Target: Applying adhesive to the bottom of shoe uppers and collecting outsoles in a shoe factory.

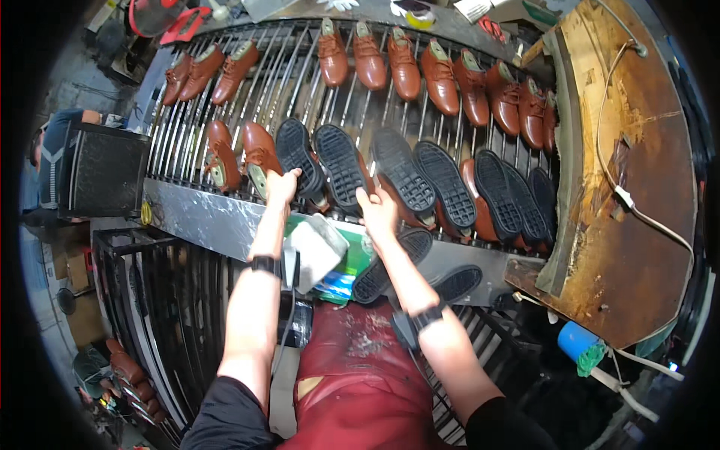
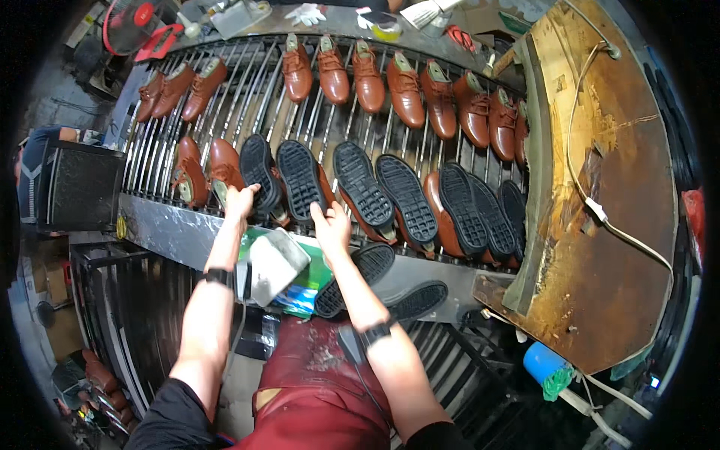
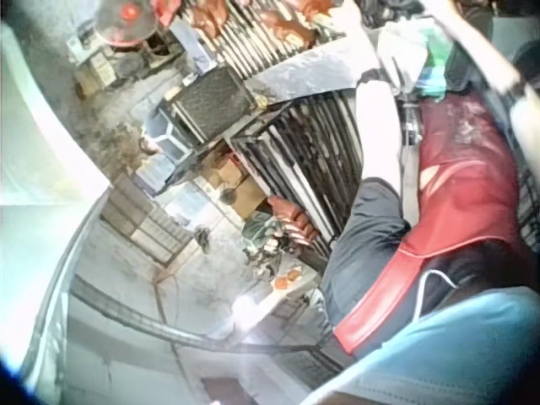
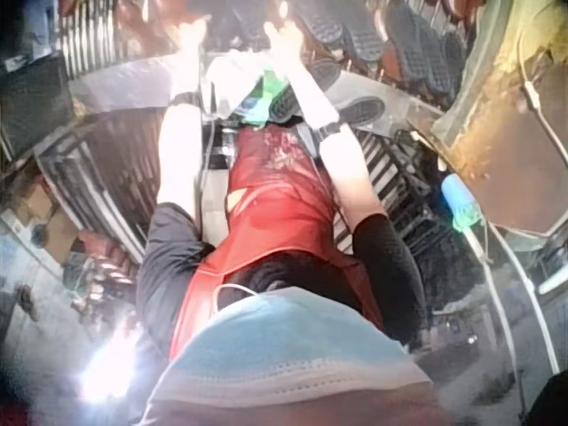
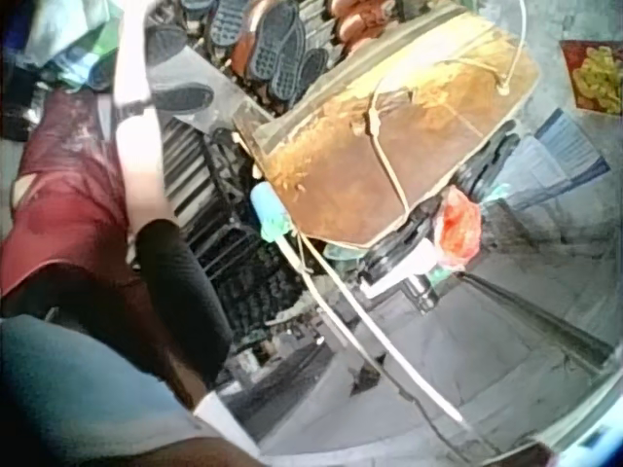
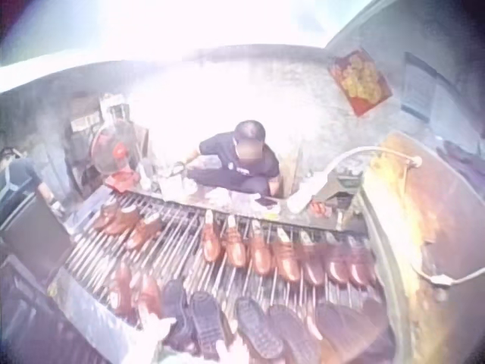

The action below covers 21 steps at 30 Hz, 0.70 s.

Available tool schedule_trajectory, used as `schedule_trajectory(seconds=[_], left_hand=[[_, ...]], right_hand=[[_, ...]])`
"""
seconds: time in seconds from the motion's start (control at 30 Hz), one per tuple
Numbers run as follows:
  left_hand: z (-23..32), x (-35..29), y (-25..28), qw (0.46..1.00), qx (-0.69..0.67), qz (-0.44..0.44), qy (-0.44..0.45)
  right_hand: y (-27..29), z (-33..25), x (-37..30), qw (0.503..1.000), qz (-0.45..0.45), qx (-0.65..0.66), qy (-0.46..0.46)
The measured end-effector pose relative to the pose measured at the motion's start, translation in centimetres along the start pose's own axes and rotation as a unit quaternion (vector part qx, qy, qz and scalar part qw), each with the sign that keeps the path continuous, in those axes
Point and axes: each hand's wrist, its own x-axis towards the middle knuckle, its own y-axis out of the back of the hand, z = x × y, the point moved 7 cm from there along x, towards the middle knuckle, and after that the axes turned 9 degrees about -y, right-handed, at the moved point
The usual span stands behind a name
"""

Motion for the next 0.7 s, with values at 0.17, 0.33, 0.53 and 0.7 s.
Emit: schedule_trajectory(seconds=[0.17,0.33,0.53,0.7], left_hand=[[6.3,-24.7,-1.3,0.918,0.006,-0.078,-0.389],[-5.2,-30.7,-10.9,0.865,0.358,-0.243,-0.254],[-4.6,-30.3,-10.9,0.862,0.202,-0.335,-0.324],[7.5,-30.9,1.6,0.836,0.112,-0.408,-0.35]], right_hand=[[18.6,13.8,-14.3,0.947,0.319,0.026,0.019],[19.2,21.7,-16.0,0.889,0.327,0.09,-0.307],[19.7,22.0,-15.4,0.914,0.344,0.144,-0.161],[16.8,12.2,-25.5,0.935,0.307,0.178,-0.025]])
